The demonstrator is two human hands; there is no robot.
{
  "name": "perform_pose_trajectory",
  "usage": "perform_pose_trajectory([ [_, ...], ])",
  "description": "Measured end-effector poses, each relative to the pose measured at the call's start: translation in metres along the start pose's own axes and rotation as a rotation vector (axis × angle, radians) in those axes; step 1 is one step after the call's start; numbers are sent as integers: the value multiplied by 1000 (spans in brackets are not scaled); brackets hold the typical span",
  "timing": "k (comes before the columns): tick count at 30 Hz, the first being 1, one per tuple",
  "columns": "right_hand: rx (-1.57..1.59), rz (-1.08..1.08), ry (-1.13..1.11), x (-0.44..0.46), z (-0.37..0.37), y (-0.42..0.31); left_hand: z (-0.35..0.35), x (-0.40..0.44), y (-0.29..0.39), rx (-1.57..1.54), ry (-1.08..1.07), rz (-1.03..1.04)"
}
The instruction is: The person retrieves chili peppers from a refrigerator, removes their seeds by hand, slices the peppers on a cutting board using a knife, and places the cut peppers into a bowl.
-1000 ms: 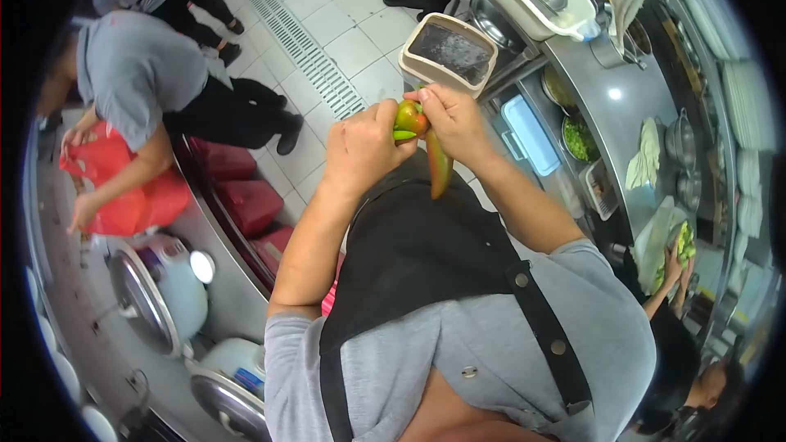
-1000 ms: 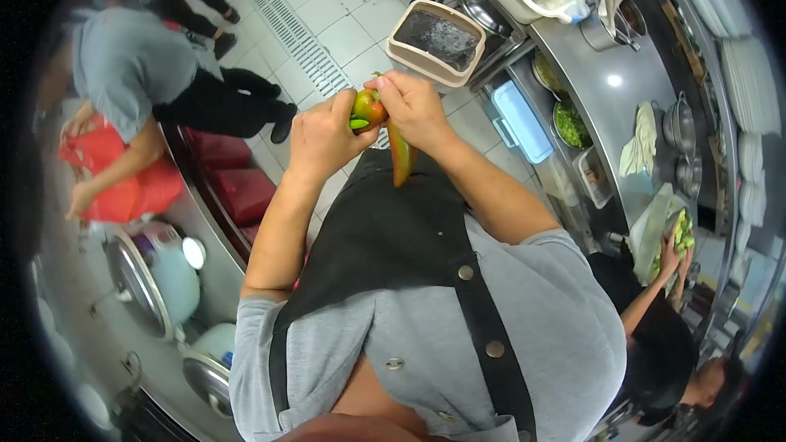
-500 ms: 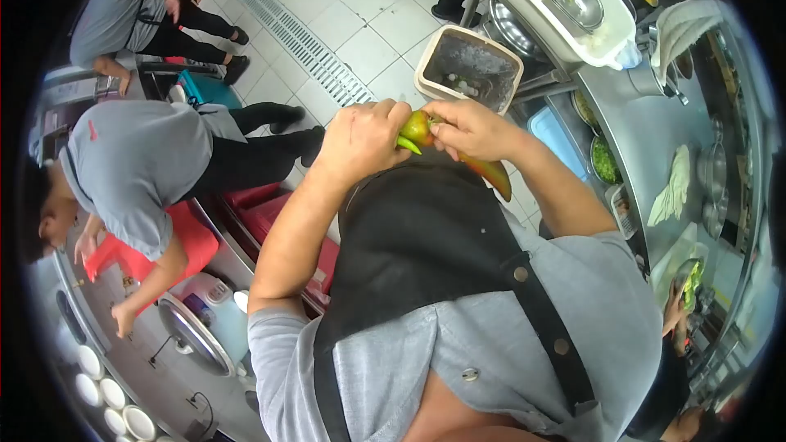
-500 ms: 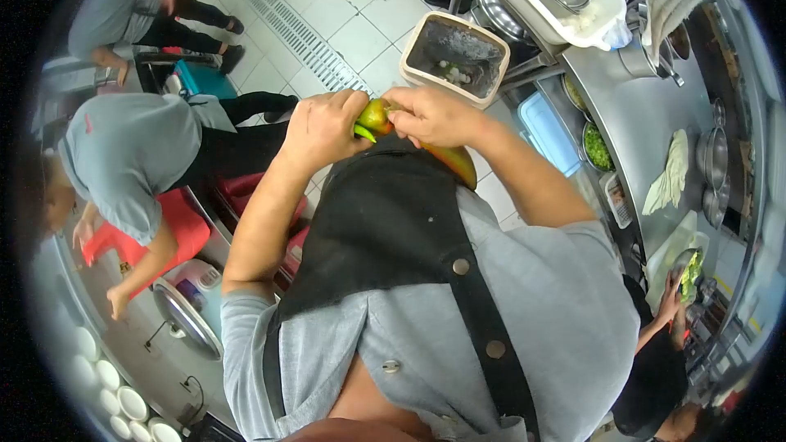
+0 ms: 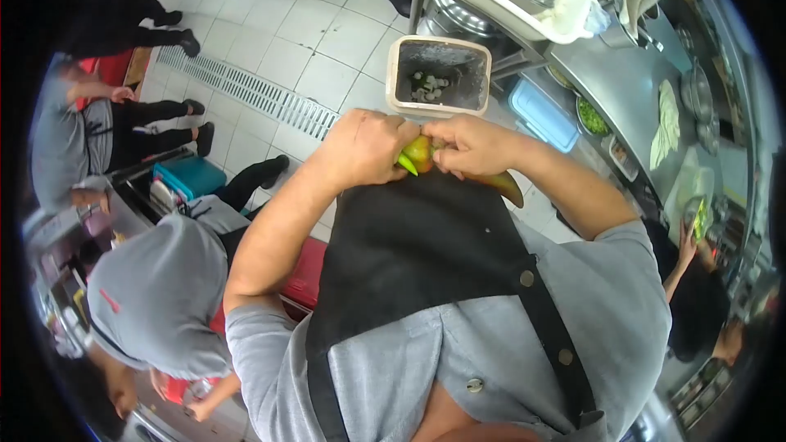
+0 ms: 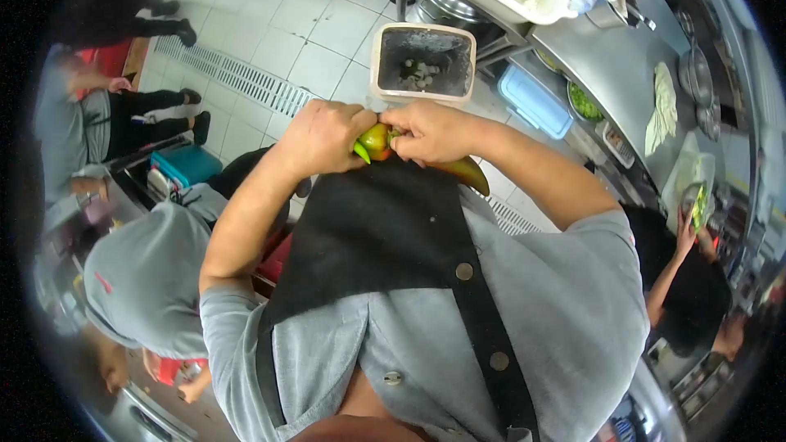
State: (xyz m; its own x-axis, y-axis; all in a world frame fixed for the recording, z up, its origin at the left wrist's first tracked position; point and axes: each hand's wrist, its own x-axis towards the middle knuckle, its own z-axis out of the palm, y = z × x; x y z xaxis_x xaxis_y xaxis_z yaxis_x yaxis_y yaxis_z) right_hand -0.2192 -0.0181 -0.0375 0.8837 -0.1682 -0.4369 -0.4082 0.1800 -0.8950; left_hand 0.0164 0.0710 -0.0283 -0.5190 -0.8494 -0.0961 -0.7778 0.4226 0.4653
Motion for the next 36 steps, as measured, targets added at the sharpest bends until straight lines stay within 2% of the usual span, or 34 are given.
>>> perform_pose_trajectory([
  [6,39,46,252,24,34,-10,-23,10,-49,17,-90,236],
  [15,42,113,458,44,64,-17,-29,22,-85,16,-166,458],
  [22,13,114,488,29,58,0,-22,39,-76,2,-221,493],
  [36,237,-2,338,-46,-1,61,28,103,-19,-48,-158,440],
])
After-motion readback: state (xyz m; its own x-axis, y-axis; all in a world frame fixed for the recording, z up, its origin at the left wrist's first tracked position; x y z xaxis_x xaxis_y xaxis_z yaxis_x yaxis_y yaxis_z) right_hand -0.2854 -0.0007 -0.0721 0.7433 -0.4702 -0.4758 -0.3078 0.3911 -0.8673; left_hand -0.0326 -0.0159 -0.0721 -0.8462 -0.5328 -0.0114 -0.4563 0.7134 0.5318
